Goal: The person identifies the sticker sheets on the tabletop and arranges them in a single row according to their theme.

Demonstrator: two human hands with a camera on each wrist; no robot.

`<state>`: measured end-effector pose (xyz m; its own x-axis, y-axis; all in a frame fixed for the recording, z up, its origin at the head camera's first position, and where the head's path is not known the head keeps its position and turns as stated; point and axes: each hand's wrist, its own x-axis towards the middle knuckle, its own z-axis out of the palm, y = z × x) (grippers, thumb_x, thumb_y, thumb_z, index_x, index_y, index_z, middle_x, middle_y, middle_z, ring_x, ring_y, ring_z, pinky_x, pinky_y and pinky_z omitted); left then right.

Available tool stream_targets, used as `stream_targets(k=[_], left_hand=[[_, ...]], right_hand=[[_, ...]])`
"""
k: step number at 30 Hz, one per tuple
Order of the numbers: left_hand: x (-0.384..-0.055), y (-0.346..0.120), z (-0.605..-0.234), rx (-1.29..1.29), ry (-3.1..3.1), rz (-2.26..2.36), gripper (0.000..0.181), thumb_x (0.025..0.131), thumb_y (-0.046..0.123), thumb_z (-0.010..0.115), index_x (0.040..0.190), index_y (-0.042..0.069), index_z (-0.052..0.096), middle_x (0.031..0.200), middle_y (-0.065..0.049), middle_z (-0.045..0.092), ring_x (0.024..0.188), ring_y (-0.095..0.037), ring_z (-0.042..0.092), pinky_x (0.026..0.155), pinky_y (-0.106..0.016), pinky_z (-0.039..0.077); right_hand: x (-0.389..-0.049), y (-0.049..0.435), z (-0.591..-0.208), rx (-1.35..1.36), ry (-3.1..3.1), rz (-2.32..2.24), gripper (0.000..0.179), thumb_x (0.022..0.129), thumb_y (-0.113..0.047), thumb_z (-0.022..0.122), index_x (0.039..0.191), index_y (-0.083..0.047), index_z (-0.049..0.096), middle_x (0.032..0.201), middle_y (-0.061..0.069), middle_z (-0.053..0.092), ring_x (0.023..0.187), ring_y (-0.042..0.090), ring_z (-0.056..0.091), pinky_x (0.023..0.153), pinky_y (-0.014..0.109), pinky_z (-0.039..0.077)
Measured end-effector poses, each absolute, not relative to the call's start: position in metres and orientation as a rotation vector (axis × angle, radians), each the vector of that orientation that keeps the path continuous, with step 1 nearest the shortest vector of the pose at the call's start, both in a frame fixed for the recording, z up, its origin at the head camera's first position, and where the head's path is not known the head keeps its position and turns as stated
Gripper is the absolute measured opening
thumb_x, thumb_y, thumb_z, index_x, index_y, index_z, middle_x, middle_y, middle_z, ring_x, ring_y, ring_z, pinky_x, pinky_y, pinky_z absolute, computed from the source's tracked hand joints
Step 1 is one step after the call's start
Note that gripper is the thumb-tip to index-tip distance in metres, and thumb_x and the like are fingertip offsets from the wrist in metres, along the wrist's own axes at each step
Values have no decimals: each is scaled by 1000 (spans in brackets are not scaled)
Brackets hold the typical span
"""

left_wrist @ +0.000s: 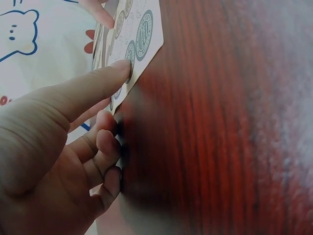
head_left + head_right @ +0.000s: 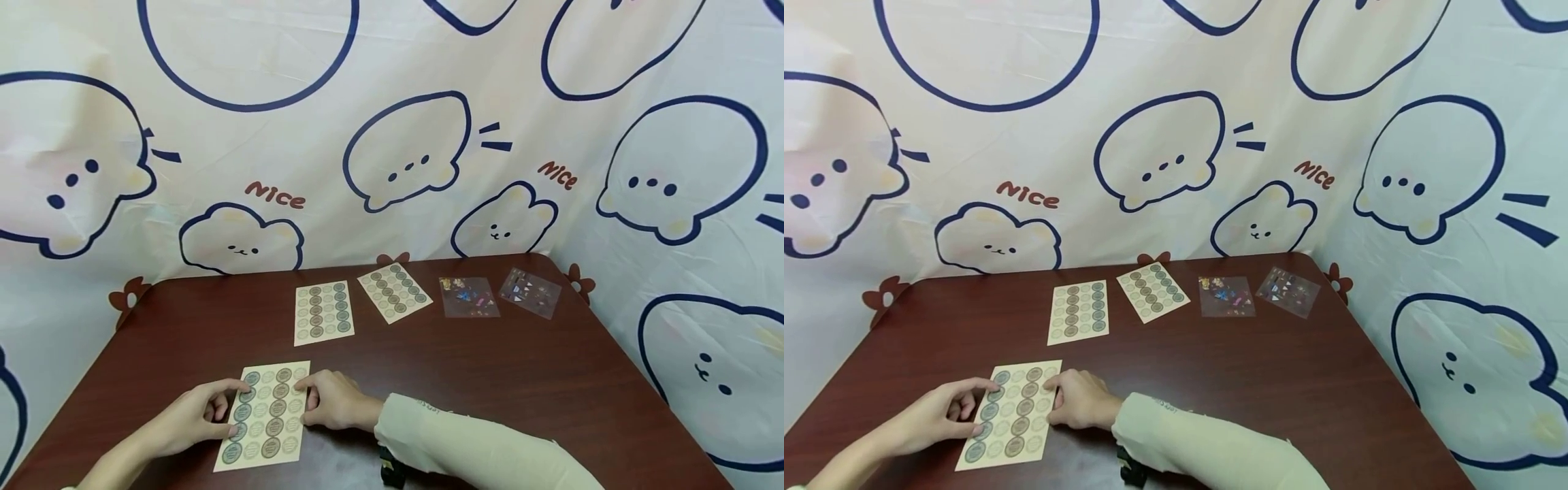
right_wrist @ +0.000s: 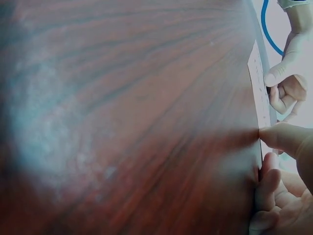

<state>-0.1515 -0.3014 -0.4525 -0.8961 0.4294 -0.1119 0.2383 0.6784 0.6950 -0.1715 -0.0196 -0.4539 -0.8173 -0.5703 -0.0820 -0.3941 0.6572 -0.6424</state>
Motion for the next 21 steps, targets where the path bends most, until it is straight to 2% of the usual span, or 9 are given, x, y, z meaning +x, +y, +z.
stream_targets(k=[6, 11, 16, 21], left_hand=[[-151, -301, -451, 531, 2600, 1066, 64, 80, 23, 85, 133, -1, 58, 78, 1, 48, 62, 0, 43, 53, -22, 38], [-152, -302, -448, 536, 2579, 1088, 67, 81, 23, 84, 136, -3, 55, 78, 1, 49, 62, 0, 44, 53, -22, 39], [-152, -301, -446, 518, 2576, 1098, 64, 85, 23, 81, 137, -3, 55, 78, 1, 52, 61, -1, 45, 52, -22, 40], [-150, -300, -444, 443, 2570, 1116, 55, 93, 22, 72, 139, -3, 54, 81, -2, 56, 60, -3, 48, 52, -23, 42]], right_hand=[[-172, -18, -454, -784, 2592, -932, 52, 80, -19, 84, 130, -21, 69, 68, -19, 60, 59, -7, 48, 58, 15, 40], [-175, -17, -454, -806, 2522, -1063, 50, 78, -15, 84, 126, -13, 71, 70, -14, 65, 60, -9, 50, 65, 11, 42], [-181, -14, -452, -826, 2415, -1211, 46, 80, -9, 82, 124, -5, 70, 73, -2, 71, 58, -7, 51, 68, 9, 44], [-186, -8, -447, -818, 2274, -1310, 40, 85, -5, 76, 123, 3, 68, 79, 11, 74, 52, 0, 52, 63, 11, 45]])
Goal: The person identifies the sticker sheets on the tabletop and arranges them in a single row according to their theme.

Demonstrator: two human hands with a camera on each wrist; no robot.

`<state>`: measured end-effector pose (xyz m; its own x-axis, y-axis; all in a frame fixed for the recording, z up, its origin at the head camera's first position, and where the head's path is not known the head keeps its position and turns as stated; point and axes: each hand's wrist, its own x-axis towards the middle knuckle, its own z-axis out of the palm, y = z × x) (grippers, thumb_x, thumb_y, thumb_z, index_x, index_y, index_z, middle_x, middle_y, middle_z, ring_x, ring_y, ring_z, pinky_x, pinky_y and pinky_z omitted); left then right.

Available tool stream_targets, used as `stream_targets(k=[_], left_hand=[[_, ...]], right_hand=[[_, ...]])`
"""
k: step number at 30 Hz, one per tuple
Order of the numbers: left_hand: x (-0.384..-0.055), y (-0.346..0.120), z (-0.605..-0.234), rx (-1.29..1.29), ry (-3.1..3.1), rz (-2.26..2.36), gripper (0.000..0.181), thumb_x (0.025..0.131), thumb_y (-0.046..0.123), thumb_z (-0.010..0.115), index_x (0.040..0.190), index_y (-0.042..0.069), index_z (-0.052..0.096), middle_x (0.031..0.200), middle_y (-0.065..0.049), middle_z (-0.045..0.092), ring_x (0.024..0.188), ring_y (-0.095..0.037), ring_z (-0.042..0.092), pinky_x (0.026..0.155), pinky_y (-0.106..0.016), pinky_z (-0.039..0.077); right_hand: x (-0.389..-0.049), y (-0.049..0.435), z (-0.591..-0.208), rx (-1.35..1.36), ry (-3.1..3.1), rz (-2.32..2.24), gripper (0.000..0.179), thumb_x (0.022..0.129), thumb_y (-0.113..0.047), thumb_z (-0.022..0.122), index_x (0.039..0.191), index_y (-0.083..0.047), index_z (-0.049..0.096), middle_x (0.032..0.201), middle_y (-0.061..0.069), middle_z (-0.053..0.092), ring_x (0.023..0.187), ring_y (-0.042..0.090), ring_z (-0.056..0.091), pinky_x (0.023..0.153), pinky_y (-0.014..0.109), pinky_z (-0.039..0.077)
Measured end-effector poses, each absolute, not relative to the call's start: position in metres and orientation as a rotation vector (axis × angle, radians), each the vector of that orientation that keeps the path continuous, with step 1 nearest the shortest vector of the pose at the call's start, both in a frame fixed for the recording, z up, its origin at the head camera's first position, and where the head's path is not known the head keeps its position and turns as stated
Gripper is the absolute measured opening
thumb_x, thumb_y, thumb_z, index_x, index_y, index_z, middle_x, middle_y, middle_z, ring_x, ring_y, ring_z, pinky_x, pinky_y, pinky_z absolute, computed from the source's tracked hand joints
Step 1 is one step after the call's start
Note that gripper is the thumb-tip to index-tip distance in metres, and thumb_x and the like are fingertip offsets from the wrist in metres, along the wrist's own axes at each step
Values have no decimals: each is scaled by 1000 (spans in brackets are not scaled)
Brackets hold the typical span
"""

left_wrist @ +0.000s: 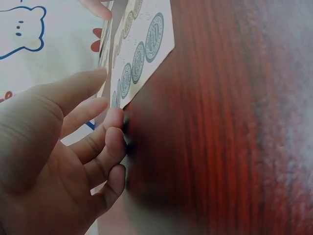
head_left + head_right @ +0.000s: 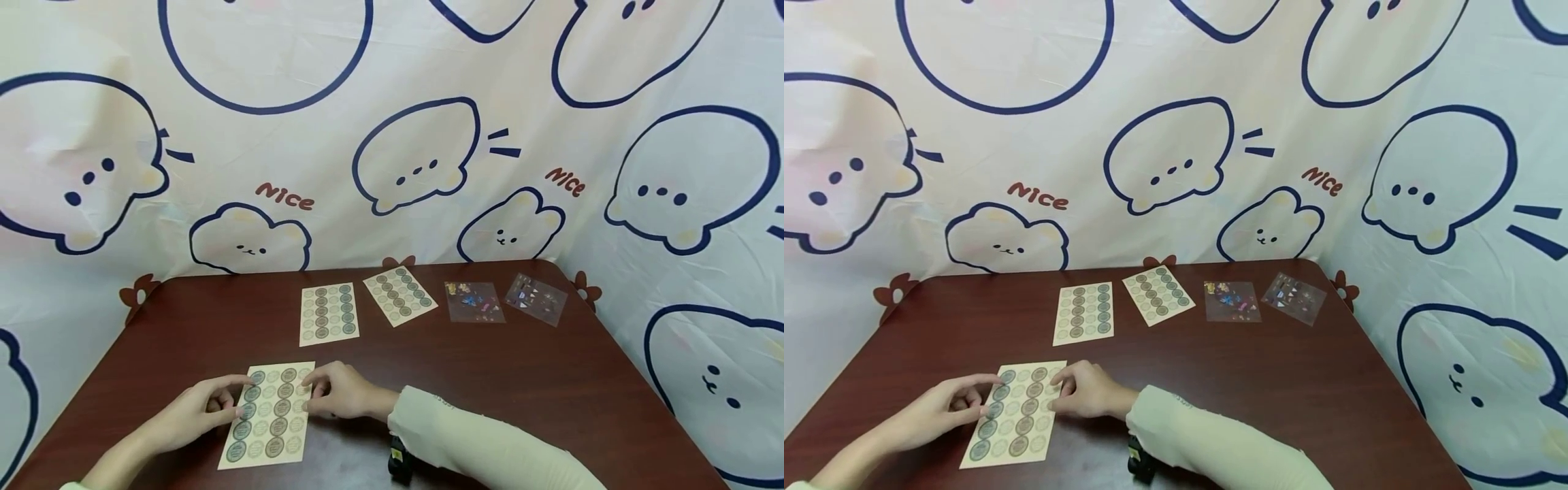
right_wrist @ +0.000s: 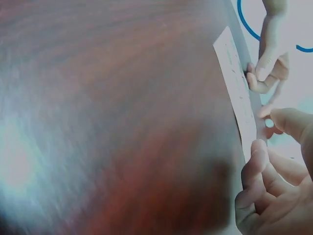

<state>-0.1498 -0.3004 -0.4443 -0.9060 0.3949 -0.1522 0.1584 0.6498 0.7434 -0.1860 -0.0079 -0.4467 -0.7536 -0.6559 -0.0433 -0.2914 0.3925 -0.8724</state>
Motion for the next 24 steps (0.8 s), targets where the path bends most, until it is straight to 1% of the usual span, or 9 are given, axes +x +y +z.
stream_targets(k=[4, 8, 12, 15, 17, 21, 24], left_hand=[[-151, -298, -439, 375, 2591, 1097, 51, 96, 19, 68, 140, -3, 53, 83, -4, 59, 62, -5, 50, 54, -23, 43], [-156, -291, -431, 353, 2646, 1076, 46, 97, 18, 66, 138, -1, 55, 86, -5, 63, 68, -7, 55, 59, -23, 44], [-164, -283, -425, 390, 2678, 1091, 43, 98, 17, 65, 136, 0, 57, 92, -6, 67, 76, -10, 60, 64, -23, 46], [-170, -279, -421, 385, 2698, 1087, 42, 99, 20, 65, 136, 2, 58, 95, -6, 69, 79, -12, 62, 66, -23, 47], [-173, -277, -418, 397, 2715, 1079, 41, 99, 20, 64, 136, 2, 58, 96, -7, 69, 80, -13, 62, 66, -23, 47], [-182, -269, -416, 415, 2741, 1088, 39, 100, 18, 63, 136, 3, 59, 96, -8, 68, 81, -18, 61, 65, -25, 48], [-191, -262, -416, 413, 2759, 1098, 37, 100, 17, 62, 135, 4, 59, 96, -8, 69, 82, -18, 61, 66, -25, 48]], right_hand=[[-192, -1, -443, -801, 2262, -1333, 36, 88, -7, 74, 122, 5, 68, 80, 10, 72, 54, 7, 55, 61, 14, 46], [-201, 6, -440, -778, 2296, -1328, 33, 90, -10, 74, 120, 3, 69, 80, 6, 70, 56, 14, 59, 59, 16, 48], [-211, 14, -438, -756, 2363, -1290, 31, 92, -15, 73, 120, -1, 70, 83, 2, 70, 62, 11, 61, 66, 18, 49], [-217, 19, -435, -761, 2388, -1272, 32, 93, -18, 72, 121, -2, 70, 86, 3, 71, 68, 8, 62, 72, 19, 49], [-220, 21, -433, -776, 2388, -1266, 33, 94, -18, 71, 122, -1, 70, 87, 5, 71, 67, 8, 62, 74, 19, 50], [-226, 27, -429, -792, 2388, -1258, 34, 95, -16, 70, 125, 0, 68, 89, 7, 71, 65, 7, 59, 73, 20, 49], [-231, 33, -426, -795, 2403, -1258, 33, 96, -15, 69, 125, 0, 68, 91, 8, 71, 66, 7, 57, 72, 22, 49]])
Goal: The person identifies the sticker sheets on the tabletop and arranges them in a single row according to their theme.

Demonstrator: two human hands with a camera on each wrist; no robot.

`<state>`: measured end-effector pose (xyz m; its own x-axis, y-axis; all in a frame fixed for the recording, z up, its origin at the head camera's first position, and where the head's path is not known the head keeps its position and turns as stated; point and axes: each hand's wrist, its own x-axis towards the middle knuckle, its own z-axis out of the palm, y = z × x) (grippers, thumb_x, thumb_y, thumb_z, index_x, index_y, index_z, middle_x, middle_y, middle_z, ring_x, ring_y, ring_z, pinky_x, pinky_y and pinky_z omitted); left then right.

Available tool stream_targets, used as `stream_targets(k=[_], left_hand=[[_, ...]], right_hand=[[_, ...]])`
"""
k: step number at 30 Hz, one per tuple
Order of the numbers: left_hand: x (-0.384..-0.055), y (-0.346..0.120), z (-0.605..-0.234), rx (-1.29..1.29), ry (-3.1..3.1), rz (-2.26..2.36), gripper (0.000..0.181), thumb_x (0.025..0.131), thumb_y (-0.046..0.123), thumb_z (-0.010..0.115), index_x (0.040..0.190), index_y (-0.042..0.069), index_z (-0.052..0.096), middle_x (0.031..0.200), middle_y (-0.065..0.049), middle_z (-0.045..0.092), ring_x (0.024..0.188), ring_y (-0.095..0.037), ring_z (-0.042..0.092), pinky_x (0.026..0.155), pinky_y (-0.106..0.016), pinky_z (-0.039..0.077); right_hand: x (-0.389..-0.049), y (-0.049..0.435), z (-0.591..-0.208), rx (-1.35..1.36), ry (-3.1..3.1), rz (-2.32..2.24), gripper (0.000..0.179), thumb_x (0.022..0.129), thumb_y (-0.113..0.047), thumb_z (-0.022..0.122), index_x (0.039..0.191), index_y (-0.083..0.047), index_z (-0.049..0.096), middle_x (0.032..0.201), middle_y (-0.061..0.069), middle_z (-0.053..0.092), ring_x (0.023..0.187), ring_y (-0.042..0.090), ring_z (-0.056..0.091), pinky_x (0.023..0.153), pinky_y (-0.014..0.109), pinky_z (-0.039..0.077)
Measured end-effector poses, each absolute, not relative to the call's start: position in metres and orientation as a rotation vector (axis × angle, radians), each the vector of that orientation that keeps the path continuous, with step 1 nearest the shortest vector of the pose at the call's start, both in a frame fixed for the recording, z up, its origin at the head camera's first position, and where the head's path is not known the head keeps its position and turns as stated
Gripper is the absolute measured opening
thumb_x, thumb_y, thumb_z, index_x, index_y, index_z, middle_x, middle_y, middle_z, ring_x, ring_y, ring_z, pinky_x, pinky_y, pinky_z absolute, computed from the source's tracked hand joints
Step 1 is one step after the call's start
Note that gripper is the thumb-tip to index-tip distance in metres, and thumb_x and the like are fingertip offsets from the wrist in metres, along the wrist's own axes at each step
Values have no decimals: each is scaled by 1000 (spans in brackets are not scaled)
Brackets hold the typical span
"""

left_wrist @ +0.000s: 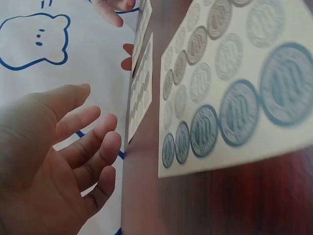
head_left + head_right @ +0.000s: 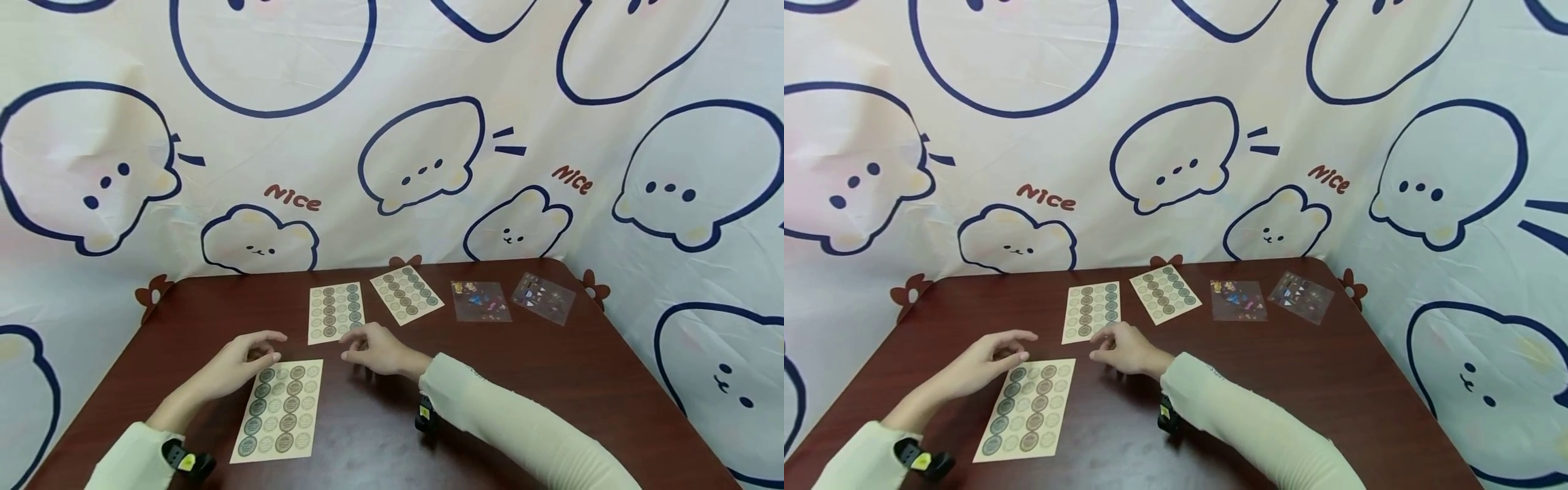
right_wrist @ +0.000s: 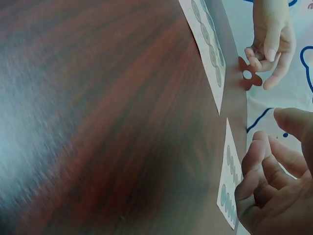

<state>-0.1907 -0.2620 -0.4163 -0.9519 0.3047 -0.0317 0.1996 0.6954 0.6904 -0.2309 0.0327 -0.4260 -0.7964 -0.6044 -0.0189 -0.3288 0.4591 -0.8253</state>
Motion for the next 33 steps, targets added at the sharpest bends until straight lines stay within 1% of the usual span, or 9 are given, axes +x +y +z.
stream_targets(k=[7, 11, 14, 18, 22, 25, 27, 29, 33], left_hand=[[-204, -253, -418, 413, 2791, 1079, 34, 101, 15, 61, 133, 4, 61, 101, -10, 70, 86, -17, 60, 74, -29, 49], [-211, -249, -416, 412, 2792, 1086, 33, 101, 15, 61, 132, 3, 62, 100, -11, 70, 85, -18, 59, 72, -31, 49], [-217, -247, -413, 418, 2793, 1086, 35, 101, 17, 61, 132, 2, 61, 103, -12, 70, 87, -19, 60, 73, -31, 50], [-223, -247, -412, 398, 2796, 1080, 35, 101, 18, 61, 132, 2, 61, 106, -12, 69, 90, -21, 61, 76, -33, 50], [-229, -247, -416, 369, 2796, 1065, 34, 101, 16, 60, 132, 2, 61, 105, -11, 69, 91, -21, 61, 77, -34, 50], [-233, -246, -418, 353, 2805, 1057, 34, 101, 17, 61, 132, 3, 62, 107, -11, 69, 94, -21, 61, 79, -34, 51], [-235, -245, -418, 361, 2811, 1054, 35, 101, 17, 61, 132, 3, 62, 108, -12, 69, 97, -23, 62, 80, -35, 51], [-239, -243, -417, 365, 2814, 1050, 35, 101, 17, 61, 132, 2, 62, 109, -13, 69, 98, -24, 63, 80, -35, 52], [-245, -240, -414, 380, 2808, 1034, 35, 101, 16, 61, 132, 1, 61, 107, -13, 69, 96, -24, 61, 77, -33, 50]], right_hand=[[-239, 38, -429, -818, 2427, -1298, 33, 96, -15, 66, 124, 3, 68, 89, 11, 72, 66, 6, 57, 69, 22, 48], [-242, 42, -427, -800, 2434, -1291, 32, 96, -14, 67, 123, 3, 67, 91, 12, 72, 66, 10, 57, 65, 22, 48], [-249, 45, -426, -800, 2440, -1292, 33, 96, -14, 67, 123, 5, 67, 91, 17, 72, 64, 14, 58, 62, 23, 48], [-257, 47, -426, -802, 2457, -1291, 34, 95, -13, 66, 123, 5, 67, 91, 19, 72, 61, 13, 56, 61, 22, 47], [-265, 50, -429, -783, 2478, -1276, 34, 96, -14, 65, 125, 3, 67, 90, 14, 71, 61, 12, 55, 60, 23, 47], [-269, 52, -431, -754, 2498, -1261, 34, 96, -14, 65, 125, 2, 67, 91, 11, 71, 63, 19, 60, 60, 24, 48], [-271, 53, -432, -740, 2507, -1257, 34, 97, -13, 64, 126, 3, 66, 92, 12, 71, 66, 26, 63, 60, 25, 48], [-274, 54, -432, -734, 2519, -1251, 34, 97, -14, 64, 126, 3, 66, 94, 12, 72, 68, 28, 65, 61, 25, 48], [-278, 54, -432, -731, 2520, -1258, 33, 98, -13, 64, 127, 4, 65, 94, 12, 72, 65, 21, 62, 60, 24, 48]])
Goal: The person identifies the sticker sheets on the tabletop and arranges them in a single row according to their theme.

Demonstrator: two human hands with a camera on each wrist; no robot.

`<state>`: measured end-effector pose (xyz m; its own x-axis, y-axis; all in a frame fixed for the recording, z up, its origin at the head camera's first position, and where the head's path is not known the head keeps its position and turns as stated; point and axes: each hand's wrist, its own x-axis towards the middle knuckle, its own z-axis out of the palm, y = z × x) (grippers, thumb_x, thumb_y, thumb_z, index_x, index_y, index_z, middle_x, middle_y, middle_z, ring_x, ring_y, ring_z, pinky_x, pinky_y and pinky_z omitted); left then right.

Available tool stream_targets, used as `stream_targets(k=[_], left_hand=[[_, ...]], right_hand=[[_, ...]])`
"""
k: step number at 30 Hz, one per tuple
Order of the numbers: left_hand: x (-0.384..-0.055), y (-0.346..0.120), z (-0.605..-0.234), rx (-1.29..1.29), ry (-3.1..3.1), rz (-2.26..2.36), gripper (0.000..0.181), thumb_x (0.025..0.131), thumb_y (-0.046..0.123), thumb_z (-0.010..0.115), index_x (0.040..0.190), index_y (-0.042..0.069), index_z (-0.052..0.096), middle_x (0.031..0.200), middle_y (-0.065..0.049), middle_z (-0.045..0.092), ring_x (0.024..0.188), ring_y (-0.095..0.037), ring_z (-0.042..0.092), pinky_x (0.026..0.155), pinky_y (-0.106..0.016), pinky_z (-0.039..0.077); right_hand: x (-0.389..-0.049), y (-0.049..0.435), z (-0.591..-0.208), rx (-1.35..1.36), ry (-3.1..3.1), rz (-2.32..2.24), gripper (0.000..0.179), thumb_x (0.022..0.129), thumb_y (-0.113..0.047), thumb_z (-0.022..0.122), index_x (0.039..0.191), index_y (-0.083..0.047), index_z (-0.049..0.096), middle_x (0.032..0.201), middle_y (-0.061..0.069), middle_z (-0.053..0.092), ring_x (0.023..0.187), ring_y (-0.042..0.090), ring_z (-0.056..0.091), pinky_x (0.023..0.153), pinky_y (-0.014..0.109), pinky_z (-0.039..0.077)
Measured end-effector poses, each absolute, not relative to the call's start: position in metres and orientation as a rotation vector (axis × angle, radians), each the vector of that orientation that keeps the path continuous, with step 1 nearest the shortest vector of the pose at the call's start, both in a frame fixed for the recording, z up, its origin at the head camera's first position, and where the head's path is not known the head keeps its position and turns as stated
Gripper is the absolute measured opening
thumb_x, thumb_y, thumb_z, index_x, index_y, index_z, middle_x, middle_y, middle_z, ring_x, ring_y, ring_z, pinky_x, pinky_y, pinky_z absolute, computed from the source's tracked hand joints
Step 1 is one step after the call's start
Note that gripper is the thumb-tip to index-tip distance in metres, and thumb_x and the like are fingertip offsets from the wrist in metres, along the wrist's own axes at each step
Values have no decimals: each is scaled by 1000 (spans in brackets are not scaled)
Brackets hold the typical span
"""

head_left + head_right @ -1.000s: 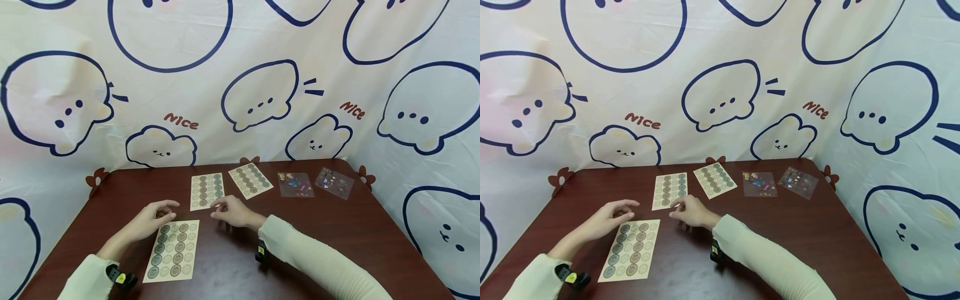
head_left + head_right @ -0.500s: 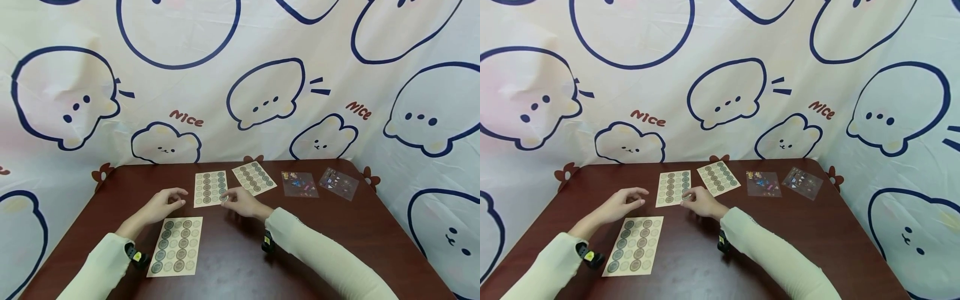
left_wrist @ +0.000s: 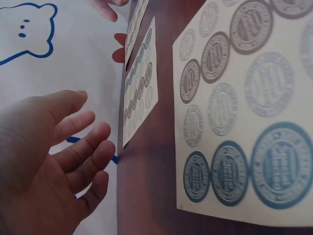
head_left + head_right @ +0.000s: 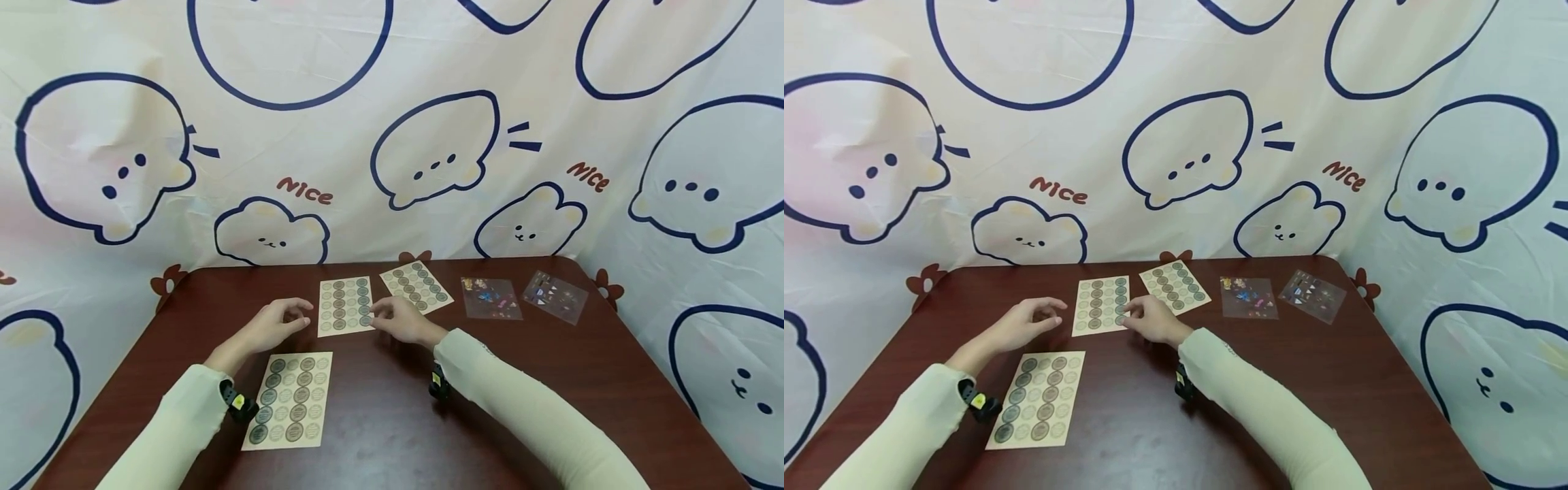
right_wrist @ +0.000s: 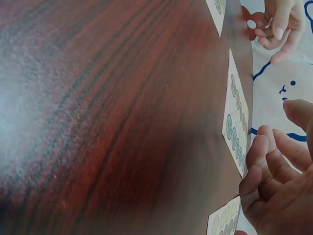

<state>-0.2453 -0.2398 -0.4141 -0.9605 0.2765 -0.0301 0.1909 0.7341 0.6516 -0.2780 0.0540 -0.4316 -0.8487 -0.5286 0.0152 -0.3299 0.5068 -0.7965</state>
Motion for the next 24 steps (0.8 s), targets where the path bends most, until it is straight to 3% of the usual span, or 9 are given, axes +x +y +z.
stream_targets(k=[5, 15, 24], left_hand=[[-252, -236, -413, 393, 2812, 1010, 36, 100, 16, 61, 132, 1, 61, 108, -13, 69, 94, -22, 60, 77, -32, 49], [-263, -226, -409, 399, 2798, 964, 37, 100, 16, 61, 134, 1, 60, 111, -14, 70, 95, -24, 60, 79, -33, 49], [-270, -220, -412, 376, 2792, 904, 39, 100, 16, 61, 136, 1, 59, 114, -15, 68, 97, -23, 60, 84, -37, 51]], right_hand=[[-281, 53, -428, -724, 2498, -1267, 33, 97, -12, 65, 125, 5, 65, 92, 13, 71, 64, 16, 58, 59, 24, 47], [-292, 55, -430, -715, 2559, -1199, 34, 97, -16, 66, 125, 4, 66, 98, 12, 71, 80, 13, 60, 75, 26, 50], [-297, 55, -437, -690, 2521, -1190, 36, 98, -18, 65, 128, 3, 65, 93, 10, 70, 69, 20, 64, 67, 25, 50]])
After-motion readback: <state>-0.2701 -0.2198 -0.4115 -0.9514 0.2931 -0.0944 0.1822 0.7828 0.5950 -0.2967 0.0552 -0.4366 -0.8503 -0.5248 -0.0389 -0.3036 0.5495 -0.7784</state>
